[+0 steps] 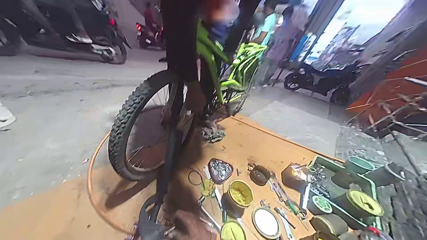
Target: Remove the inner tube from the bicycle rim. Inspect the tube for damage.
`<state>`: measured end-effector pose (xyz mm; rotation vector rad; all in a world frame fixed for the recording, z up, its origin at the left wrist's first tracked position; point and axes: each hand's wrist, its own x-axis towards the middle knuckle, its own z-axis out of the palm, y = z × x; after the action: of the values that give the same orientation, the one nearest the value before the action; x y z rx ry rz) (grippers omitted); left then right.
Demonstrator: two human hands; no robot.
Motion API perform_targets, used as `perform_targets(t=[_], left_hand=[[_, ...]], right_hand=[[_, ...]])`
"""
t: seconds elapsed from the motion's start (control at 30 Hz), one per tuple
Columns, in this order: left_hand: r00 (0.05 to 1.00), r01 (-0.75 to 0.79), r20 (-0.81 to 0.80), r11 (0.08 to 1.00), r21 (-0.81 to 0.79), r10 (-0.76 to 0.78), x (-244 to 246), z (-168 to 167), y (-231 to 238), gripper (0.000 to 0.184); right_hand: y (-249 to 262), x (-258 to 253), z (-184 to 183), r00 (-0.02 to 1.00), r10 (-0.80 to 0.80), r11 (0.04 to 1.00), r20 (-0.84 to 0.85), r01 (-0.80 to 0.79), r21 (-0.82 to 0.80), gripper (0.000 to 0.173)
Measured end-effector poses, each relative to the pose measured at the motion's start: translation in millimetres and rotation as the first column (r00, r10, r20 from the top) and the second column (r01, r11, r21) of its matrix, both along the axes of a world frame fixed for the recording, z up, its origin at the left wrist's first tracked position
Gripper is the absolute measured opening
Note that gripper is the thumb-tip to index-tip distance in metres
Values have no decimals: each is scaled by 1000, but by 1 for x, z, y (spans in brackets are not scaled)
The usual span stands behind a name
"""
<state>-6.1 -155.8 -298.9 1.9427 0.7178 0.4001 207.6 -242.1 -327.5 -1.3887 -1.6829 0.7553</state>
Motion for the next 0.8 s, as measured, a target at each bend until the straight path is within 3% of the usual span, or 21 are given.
perform_targets(t=[0.1, 0.23, 0.3, 0.37, 0.43, 0.5, 0.53, 0.6, 0.7, 0.8], left_hand=[[998, -56, -11, 991, 121, 57, -10, -23, -4, 48], [997, -41, -65, 992, 118, 49, -17, -37, -4, 53], [993, -45, -95, 980, 194, 65, -16, -39, -6, 56], [994, -12, -93, 922, 387, 52, -16, -43, -8, 53], [994, 31, -101, 835, 549, 30, -16, -46, -9, 38], [992, 72, -125, 771, 633, 9, -13, -45, -8, 27], [991, 80, -134, 753, 653, 11, -12, -45, -8, 26], [992, 57, -121, 780, 623, 24, -11, -47, -5, 29], [998, -31, -34, 843, 537, 58, -8, -50, 1, 41], [997, -66, -9, 883, 466, 80, -6, -52, 4, 43]], right_hand=[[-5, -4, 6, 998, 23, 997, 57, -18, -79, 25], [-3, -8, -3, 998, 44, 992, 51, -37, -124, 38], [-4, -12, -7, 994, 14, 976, -111, -38, -213, 40], [-6, -14, -7, 942, -65, 907, -330, -82, -414, 40], [-5, -18, -11, 833, -193, 820, -519, -154, -552, 40], [-5, -21, -13, 745, -299, 760, -596, -192, -621, 41], [-4, -21, -11, 743, -313, 754, -592, -185, -631, 41], [-3, -19, -9, 832, -258, 800, -490, -100, -591, 41], [0, -13, -6, 976, -105, 928, -192, 26, -371, 38], [2, -7, -6, 1000, -22, 974, -22, 17, -224, 38]])
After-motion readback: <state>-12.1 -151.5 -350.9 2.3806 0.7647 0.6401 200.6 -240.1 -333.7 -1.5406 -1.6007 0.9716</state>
